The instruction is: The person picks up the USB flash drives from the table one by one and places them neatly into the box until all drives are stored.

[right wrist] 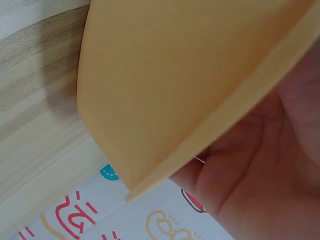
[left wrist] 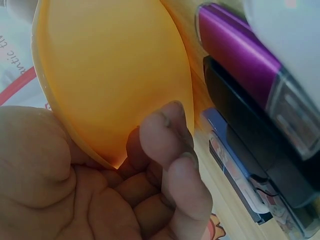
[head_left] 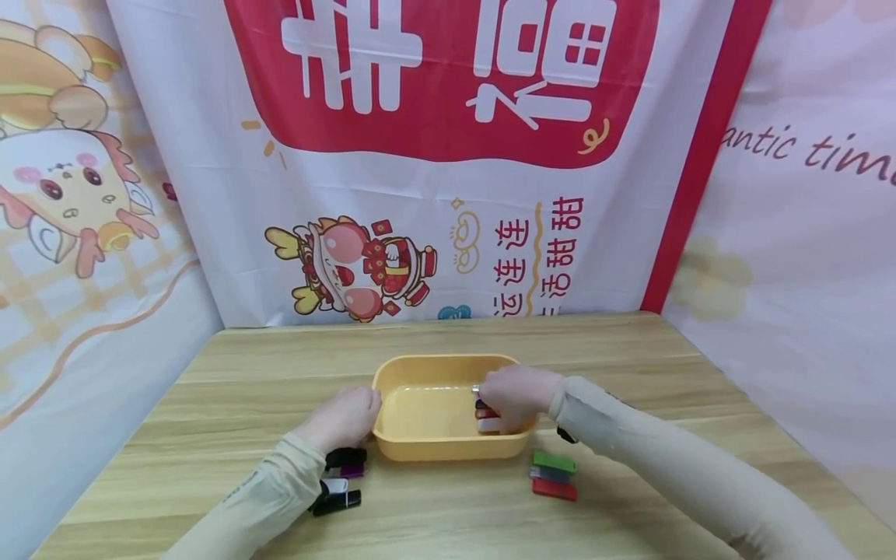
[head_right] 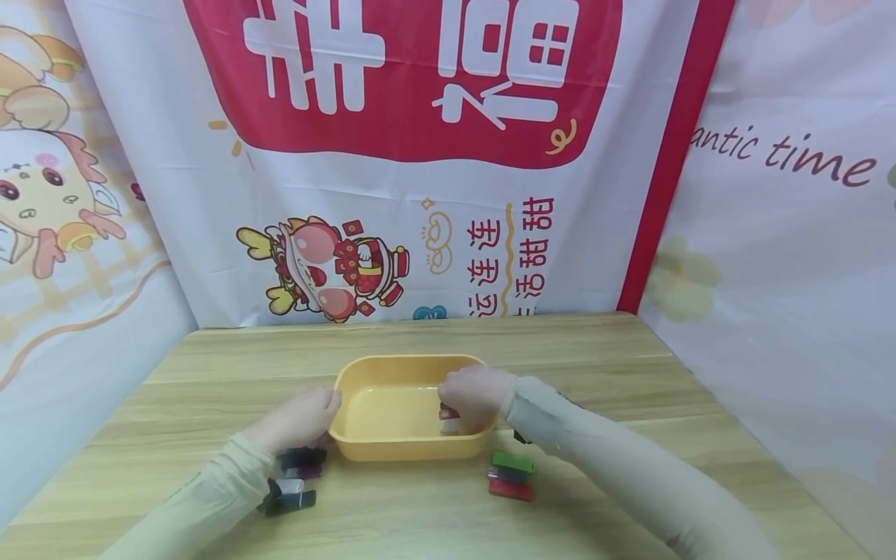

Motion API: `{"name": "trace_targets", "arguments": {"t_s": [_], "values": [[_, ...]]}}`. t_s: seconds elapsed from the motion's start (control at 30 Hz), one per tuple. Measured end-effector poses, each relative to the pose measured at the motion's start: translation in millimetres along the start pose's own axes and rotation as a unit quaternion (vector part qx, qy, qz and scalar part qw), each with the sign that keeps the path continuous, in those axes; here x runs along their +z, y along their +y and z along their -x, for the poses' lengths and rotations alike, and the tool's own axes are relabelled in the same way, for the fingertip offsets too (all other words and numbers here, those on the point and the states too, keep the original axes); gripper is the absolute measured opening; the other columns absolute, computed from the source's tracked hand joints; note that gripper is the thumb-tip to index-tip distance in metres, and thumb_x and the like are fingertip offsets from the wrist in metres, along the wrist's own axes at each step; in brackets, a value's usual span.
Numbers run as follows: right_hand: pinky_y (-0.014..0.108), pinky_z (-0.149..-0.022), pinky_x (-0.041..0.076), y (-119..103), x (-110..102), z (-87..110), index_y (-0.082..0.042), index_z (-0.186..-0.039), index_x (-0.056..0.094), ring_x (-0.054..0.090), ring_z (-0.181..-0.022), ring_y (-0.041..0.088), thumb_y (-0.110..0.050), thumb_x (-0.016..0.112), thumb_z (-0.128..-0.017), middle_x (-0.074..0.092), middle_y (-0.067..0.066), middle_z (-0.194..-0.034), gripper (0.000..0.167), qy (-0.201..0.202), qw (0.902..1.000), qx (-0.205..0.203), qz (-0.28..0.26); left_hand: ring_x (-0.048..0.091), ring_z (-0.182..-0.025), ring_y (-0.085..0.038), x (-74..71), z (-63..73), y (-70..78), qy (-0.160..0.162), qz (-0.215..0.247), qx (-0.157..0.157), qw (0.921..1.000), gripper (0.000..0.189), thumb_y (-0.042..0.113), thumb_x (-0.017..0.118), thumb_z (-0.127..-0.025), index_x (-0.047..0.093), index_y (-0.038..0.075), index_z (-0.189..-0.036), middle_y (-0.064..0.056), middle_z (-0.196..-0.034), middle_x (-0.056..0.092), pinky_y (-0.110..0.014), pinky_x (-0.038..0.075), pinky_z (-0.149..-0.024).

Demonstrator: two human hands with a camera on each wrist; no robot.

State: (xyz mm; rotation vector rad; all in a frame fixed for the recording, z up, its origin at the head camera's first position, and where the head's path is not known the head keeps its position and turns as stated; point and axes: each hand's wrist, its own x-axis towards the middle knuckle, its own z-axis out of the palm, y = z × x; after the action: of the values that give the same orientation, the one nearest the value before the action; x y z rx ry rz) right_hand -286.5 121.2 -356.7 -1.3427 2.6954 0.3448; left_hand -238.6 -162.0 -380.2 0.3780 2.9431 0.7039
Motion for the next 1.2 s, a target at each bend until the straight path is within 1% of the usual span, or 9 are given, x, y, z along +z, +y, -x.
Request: {"name": "trace_targets", "arguments": {"t_s": [0.2, 0.43, 0.57, 0.67, 0.77, 0.9, 1.0, 1.1, 1.2], "values": [[0.030, -0.049, 0.036, -0.4, 0.5, 0.9, -0.017, -0.072, 0.054, 0.042, -0.055, 0.012, -0.044, 0.069, -0.090, 0.049, -0.005, -0.064, 0.036, 0.004, 0.9998, 0.003, 0.019, 0.053, -0.043, -0.013, 0.8, -0.6, 0.7, -0.001, 0.002, -0.001, 1.0000, 0.046, 0.019, 0.029, -0.106, 0.053, 0.009, -0.068, -0.001, -0.052, 0.054, -0.029, 0.045, -0.049], [0.029, -0.051, 0.036, -0.4, 5.0, -2.0, -0.018, -0.070, 0.053, 0.042, -0.056, 0.011, -0.043, 0.068, -0.091, 0.050, -0.004, -0.066, 0.036, -0.004, 0.9994, 0.009, 0.033, 0.052, -0.043, -0.013, 0.6, -0.7, 0.3, -0.002, 0.004, -0.005, 1.0000, 0.047, 0.020, 0.029, -0.106, 0.054, 0.009, -0.068, -0.001, -0.052, 0.054, -0.029, 0.044, -0.048], [0.029, -0.051, 0.037, -0.7, 4.3, -2.6, -0.018, -0.070, 0.054, 0.043, -0.056, 0.012, -0.036, 0.073, -0.088, 0.050, -0.004, -0.066, 0.031, -0.006, 0.9992, 0.012, 0.037, 0.051, -0.042, -0.013, 0.0, -1.0, -0.3, -0.003, 0.002, -0.004, 1.0000, 0.048, 0.020, 0.028, -0.106, 0.053, 0.009, -0.066, -0.001, -0.052, 0.054, -0.028, 0.044, -0.048], [0.029, -0.051, 0.038, -1.0, 1.8, -2.0, -0.018, -0.071, 0.055, 0.044, -0.057, 0.012, -0.031, 0.076, -0.084, 0.050, -0.004, -0.067, 0.028, -0.009, 0.9994, 0.013, 0.032, 0.051, -0.042, -0.013, 0.4, -1.3, -0.9, -0.001, -0.002, -0.002, 1.0000, 0.048, 0.019, 0.028, -0.106, 0.053, 0.010, -0.066, -0.001, -0.051, 0.054, -0.028, 0.044, -0.049], [0.028, -0.050, 0.037, -0.3, -0.9, 0.5, -0.017, -0.069, 0.054, 0.043, -0.055, 0.011, -0.036, 0.075, -0.086, 0.049, -0.004, -0.065, 0.033, -0.009, 0.9996, 0.018, 0.018, 0.051, -0.043, -0.013, -0.1, -0.8, 0.1, 0.001, -0.004, -0.002, 1.0000, 0.047, 0.020, 0.028, -0.106, 0.053, 0.010, -0.067, 0.000, -0.052, 0.054, -0.029, 0.043, -0.049], [0.026, -0.046, 0.030, 1.0, -2.6, 6.5, -0.017, -0.062, 0.049, 0.038, -0.049, 0.009, -0.047, 0.071, -0.088, 0.043, -0.006, -0.056, 0.045, 0.016, 0.9998, 0.008, -0.006, 0.052, -0.043, -0.014, 0.6, 0.4, 0.9, -0.005, 0.001, -0.005, 1.0000, 0.047, 0.020, 0.028, -0.106, 0.054, 0.009, -0.069, -0.001, -0.053, 0.055, -0.029, 0.044, -0.049], [0.026, -0.045, 0.027, 0.9, -4.5, 12.7, -0.017, -0.058, 0.048, 0.034, -0.046, 0.007, -0.047, 0.073, -0.086, 0.038, -0.008, -0.051, 0.048, 0.045, 0.9985, -0.007, -0.030, 0.053, -0.045, -0.013, 1.3, 0.9, 1.2, -0.004, -0.002, 0.006, 1.0000, 0.043, 0.017, 0.031, -0.106, 0.055, 0.008, -0.072, -0.001, -0.056, 0.055, -0.029, 0.045, -0.050], [0.025, -0.046, 0.029, 2.5, -8.2, 19.8, -0.017, -0.061, 0.050, 0.036, -0.049, 0.006, -0.042, 0.076, -0.085, 0.039, -0.010, -0.055, 0.043, 0.069, 0.9963, -0.004, -0.050, 0.053, -0.046, -0.013, 1.0, 0.7, 1.3, 0.004, -0.006, 0.015, 0.9999, 0.043, 0.016, 0.032, -0.105, 0.055, 0.008, -0.071, -0.001, -0.056, 0.054, -0.030, 0.045, -0.052], [0.025, -0.050, 0.036, 6.5, -14.0, 28.2, -0.017, -0.067, 0.056, 0.041, -0.055, 0.006, -0.033, 0.080, -0.082, 0.047, -0.010, -0.061, 0.032, 0.092, 0.9933, 0.001, -0.070, 0.053, -0.044, -0.013, 0.3, 1.0, 0.8, 0.007, -0.002, 0.011, 0.9999, 0.045, 0.018, 0.030, -0.106, 0.054, 0.009, -0.068, 0.000, -0.054, 0.054, -0.029, 0.045, -0.052]]}}
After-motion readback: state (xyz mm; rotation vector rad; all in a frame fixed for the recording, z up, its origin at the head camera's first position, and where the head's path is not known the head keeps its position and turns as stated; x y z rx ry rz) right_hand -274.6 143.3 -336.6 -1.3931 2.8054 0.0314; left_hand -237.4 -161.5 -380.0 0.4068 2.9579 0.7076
